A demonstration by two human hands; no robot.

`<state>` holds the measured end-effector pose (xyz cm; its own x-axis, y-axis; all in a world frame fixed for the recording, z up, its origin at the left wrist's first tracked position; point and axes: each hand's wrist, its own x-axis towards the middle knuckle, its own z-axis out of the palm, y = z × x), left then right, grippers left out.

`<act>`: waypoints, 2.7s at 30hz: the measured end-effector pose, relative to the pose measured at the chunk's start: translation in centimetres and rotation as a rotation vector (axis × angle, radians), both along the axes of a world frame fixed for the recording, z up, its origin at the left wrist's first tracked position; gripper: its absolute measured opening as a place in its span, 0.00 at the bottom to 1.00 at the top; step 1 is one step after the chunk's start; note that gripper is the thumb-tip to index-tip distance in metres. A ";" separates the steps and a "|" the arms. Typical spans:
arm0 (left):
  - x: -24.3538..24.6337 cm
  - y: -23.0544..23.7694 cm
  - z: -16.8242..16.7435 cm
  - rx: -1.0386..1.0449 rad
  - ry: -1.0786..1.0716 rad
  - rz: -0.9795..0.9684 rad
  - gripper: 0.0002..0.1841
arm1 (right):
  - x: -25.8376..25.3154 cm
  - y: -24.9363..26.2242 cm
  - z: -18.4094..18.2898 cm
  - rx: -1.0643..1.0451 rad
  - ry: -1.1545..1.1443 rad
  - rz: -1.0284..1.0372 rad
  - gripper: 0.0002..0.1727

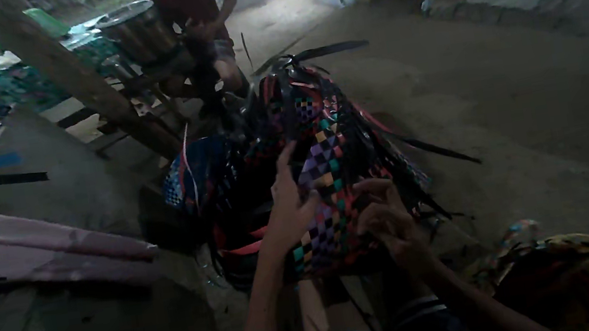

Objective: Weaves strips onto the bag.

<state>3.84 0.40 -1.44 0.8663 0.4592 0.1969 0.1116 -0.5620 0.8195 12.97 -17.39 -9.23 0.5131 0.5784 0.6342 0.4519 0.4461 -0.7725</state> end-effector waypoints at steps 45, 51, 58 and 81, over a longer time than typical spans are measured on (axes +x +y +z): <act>0.4 -4.8 0.3 0.448 -0.206 0.000 0.15 | 7.0 1.6 12.5 -0.556 -0.507 0.067 0.05; 0.7 -4.1 1.8 0.210 -0.109 -0.074 0.16 | 2.9 -0.9 10.0 -0.806 -0.792 -0.159 0.13; 1.5 -2.7 1.6 0.001 -0.169 0.009 0.13 | 1.3 -2.3 5.7 -0.666 -0.396 -0.005 0.13; 1.0 -3.4 0.8 -0.061 -0.289 0.092 0.21 | 2.0 -0.2 11.4 0.009 0.017 -0.194 0.25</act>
